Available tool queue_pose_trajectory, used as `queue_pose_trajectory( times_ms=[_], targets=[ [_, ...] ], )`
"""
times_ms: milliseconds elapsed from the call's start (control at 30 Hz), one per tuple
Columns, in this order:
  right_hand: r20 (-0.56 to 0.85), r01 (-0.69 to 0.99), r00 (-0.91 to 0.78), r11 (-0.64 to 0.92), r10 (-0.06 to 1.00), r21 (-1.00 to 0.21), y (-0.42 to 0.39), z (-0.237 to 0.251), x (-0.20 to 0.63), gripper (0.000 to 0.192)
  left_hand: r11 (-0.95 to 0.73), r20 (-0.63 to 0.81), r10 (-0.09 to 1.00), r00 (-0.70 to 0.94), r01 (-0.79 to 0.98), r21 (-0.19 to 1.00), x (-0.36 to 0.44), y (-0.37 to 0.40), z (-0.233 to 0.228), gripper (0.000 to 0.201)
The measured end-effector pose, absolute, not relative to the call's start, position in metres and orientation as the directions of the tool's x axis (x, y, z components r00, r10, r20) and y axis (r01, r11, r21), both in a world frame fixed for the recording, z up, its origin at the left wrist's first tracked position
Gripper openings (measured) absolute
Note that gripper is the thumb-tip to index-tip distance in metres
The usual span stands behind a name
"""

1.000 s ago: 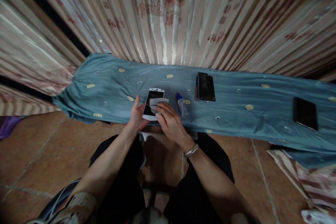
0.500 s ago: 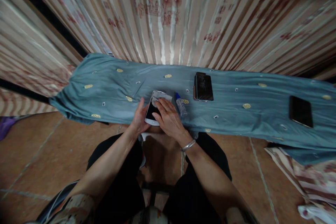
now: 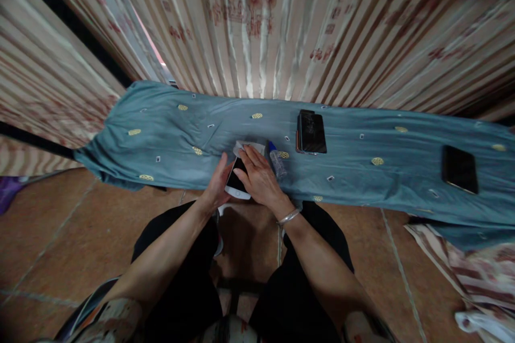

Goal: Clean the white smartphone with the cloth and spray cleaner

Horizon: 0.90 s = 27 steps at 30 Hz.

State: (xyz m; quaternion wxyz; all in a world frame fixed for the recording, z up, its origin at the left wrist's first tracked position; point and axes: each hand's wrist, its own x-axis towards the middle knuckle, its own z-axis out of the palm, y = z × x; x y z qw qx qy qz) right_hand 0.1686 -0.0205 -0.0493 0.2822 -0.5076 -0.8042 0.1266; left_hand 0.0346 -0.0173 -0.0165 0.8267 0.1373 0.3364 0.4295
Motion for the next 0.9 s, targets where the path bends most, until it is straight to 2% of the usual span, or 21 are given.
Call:
queue_pose_trajectory(
  times_ms=[433, 700, 900],
  targets=[
    [0.303, 0.627, -0.442, 0.533, 0.844, -0.568, -0.042, -0.052, 0.158, 0.055, 0.515, -0.486, 0.837, 0.251, -0.662, 0.544, 0.03, -0.003, -0.02, 0.058],
    [0.336, 0.58, -0.465, 0.568, 0.819, -0.584, -0.054, -0.047, 0.156, 0.051, 0.603, -0.533, 0.782, 0.322, -0.606, 0.519, 0.023, 0.0, -0.011, 0.077],
    [0.329, 0.649, -0.406, 0.522, 0.853, -0.553, -0.053, -0.05, 0.152, 0.053, 0.606, -0.521, 0.779, 0.349, -0.633, 0.482, 0.027, -0.002, -0.019, 0.069]
  ],
)
